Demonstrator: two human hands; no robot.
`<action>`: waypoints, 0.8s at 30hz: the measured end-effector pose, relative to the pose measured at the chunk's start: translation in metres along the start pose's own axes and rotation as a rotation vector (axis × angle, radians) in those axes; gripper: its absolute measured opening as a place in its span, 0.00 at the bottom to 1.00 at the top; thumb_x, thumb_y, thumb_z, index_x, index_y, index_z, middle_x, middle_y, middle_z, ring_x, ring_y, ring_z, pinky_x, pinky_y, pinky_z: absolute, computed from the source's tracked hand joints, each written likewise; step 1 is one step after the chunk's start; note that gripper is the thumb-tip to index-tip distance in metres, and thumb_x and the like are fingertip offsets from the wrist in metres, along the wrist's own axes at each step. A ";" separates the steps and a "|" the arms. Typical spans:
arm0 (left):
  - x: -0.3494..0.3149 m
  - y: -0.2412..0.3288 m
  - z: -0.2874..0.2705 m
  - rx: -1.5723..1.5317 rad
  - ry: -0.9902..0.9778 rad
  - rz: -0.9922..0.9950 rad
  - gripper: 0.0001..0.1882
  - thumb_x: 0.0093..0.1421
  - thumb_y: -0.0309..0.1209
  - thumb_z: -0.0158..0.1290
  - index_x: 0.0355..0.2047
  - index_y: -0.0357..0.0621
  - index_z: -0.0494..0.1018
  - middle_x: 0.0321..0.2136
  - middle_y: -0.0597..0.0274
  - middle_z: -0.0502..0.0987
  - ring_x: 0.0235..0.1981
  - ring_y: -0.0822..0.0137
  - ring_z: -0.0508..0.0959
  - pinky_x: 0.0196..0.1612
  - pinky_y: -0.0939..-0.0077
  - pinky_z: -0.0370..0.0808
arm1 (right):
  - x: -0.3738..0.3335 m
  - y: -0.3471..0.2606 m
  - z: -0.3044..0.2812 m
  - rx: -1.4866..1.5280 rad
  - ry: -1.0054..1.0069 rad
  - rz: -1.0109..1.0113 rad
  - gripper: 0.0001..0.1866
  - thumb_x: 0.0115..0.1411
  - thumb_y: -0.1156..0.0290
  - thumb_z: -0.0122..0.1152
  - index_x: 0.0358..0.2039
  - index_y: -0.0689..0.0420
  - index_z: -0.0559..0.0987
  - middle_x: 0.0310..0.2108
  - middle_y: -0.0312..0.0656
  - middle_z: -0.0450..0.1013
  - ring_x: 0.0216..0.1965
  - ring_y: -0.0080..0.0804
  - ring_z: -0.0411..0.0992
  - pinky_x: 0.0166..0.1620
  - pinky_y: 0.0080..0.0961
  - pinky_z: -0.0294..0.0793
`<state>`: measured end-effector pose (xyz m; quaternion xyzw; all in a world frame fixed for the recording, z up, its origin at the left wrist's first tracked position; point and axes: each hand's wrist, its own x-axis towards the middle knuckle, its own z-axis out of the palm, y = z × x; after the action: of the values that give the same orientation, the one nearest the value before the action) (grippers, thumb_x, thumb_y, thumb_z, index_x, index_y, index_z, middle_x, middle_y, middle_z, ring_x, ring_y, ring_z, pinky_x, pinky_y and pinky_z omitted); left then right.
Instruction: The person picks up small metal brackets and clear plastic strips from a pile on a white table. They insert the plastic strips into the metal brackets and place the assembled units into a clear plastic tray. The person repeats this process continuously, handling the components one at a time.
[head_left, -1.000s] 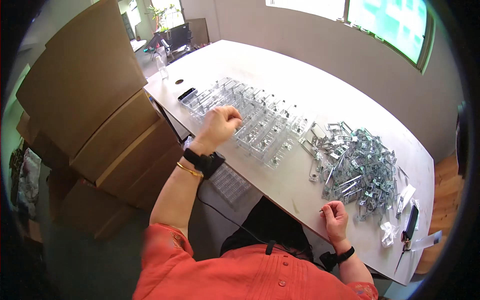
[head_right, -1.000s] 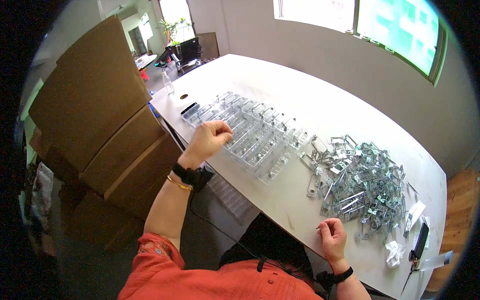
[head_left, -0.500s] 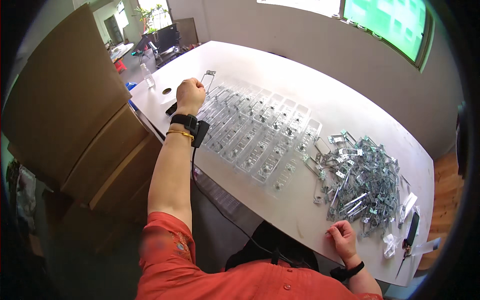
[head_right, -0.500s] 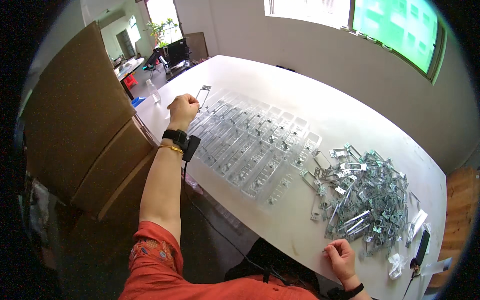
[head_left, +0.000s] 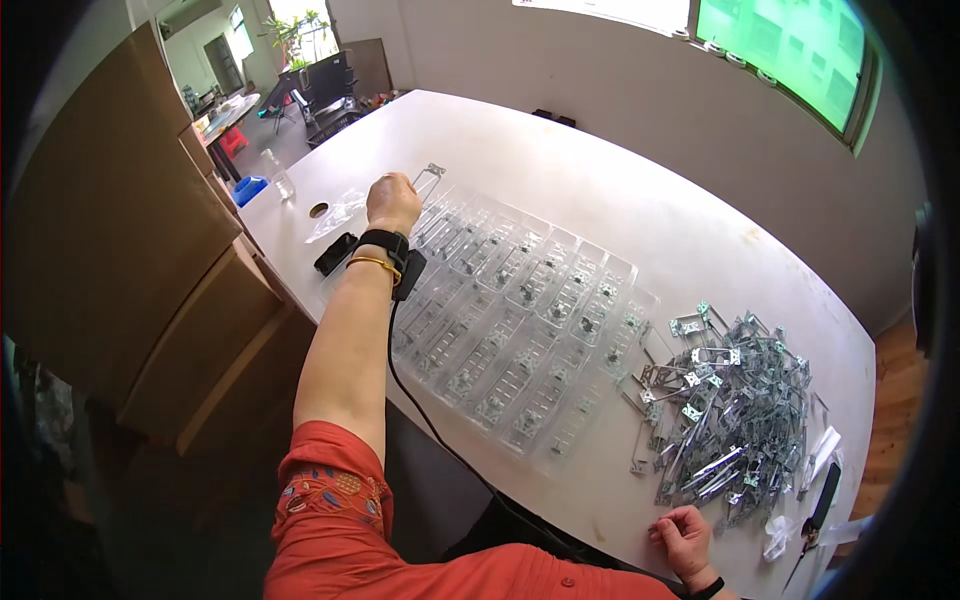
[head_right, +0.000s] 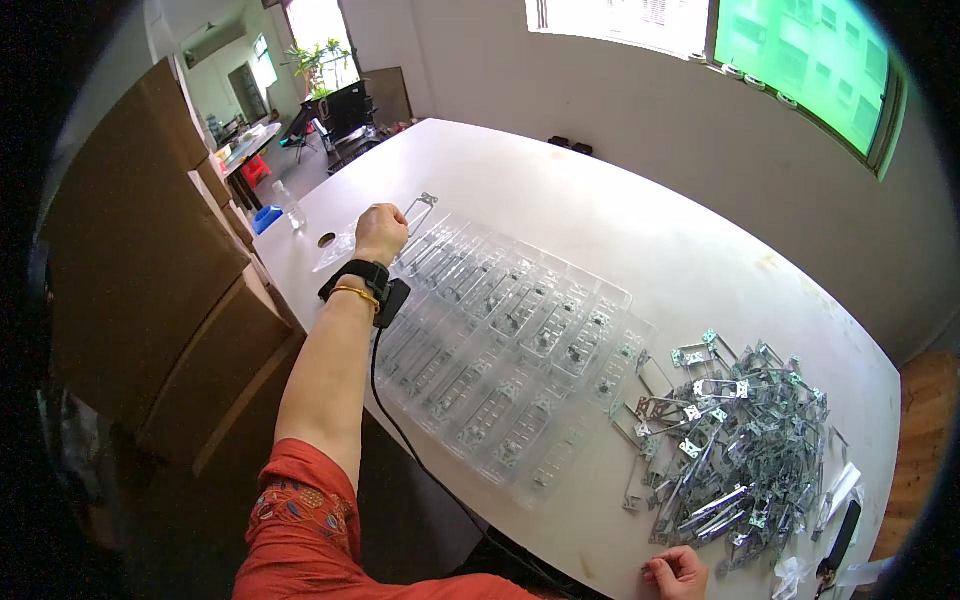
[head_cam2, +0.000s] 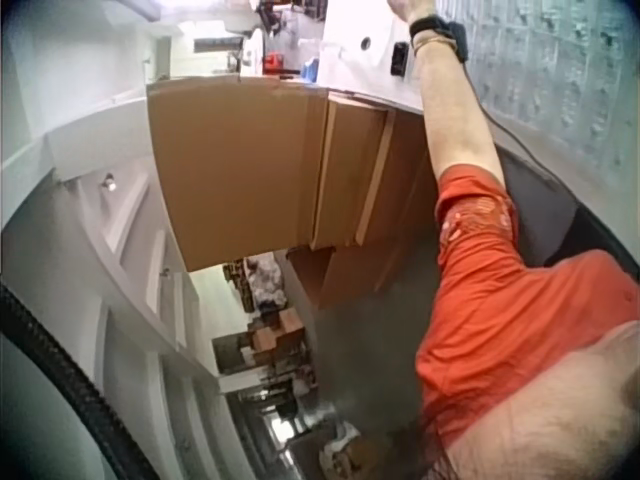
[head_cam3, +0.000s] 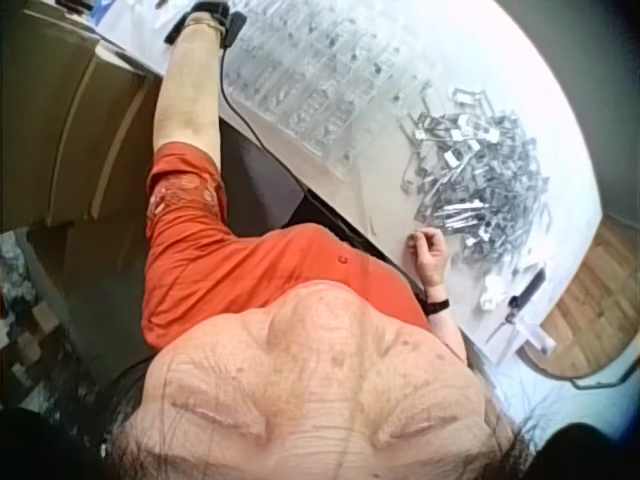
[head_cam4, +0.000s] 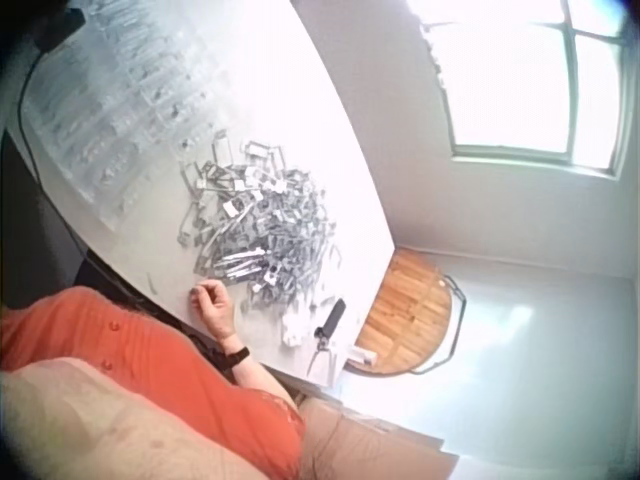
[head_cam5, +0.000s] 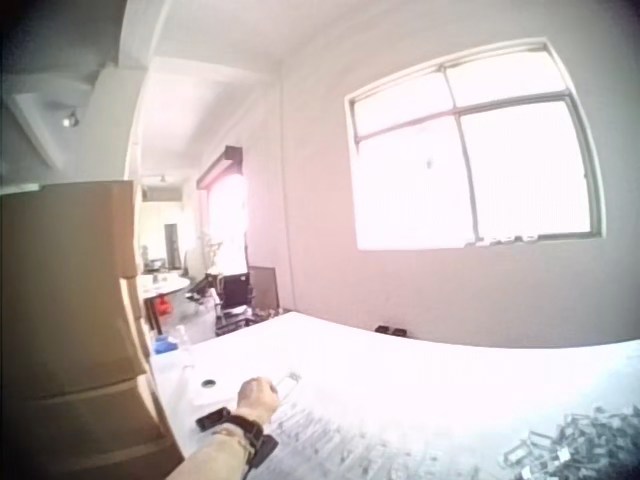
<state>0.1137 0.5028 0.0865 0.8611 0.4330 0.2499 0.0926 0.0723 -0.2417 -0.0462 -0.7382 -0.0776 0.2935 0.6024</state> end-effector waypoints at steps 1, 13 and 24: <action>0.004 0.001 0.004 0.008 -0.010 0.000 0.09 0.60 0.25 0.59 0.35 0.43 0.89 0.40 0.39 0.88 0.47 0.42 0.89 0.55 0.55 0.85 | -0.001 0.000 0.001 0.019 0.005 0.000 0.05 0.72 0.77 0.66 0.43 0.58 0.77 0.35 0.41 0.83 0.31 0.26 0.82 0.36 0.24 0.84; 0.012 -0.019 0.041 0.055 -0.046 -0.014 0.11 0.62 0.25 0.58 0.39 0.38 0.89 0.42 0.34 0.86 0.49 0.39 0.88 0.56 0.52 0.84 | -0.001 -0.006 0.007 0.021 -0.014 0.015 0.03 0.75 0.75 0.65 0.45 0.56 0.78 0.34 0.36 0.81 0.32 0.21 0.79 0.37 0.20 0.81; 0.009 -0.019 0.046 0.027 -0.049 -0.031 0.10 0.62 0.26 0.59 0.39 0.43 0.90 0.44 0.39 0.88 0.51 0.42 0.88 0.57 0.56 0.84 | -0.003 -0.012 0.013 0.069 -0.020 0.040 0.02 0.76 0.75 0.63 0.46 0.55 0.79 0.33 0.33 0.80 0.32 0.18 0.76 0.38 0.18 0.78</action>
<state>0.1278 0.5243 0.0433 0.8614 0.4472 0.2212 0.0956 0.0657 -0.2287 -0.0350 -0.7155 -0.0587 0.3154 0.6206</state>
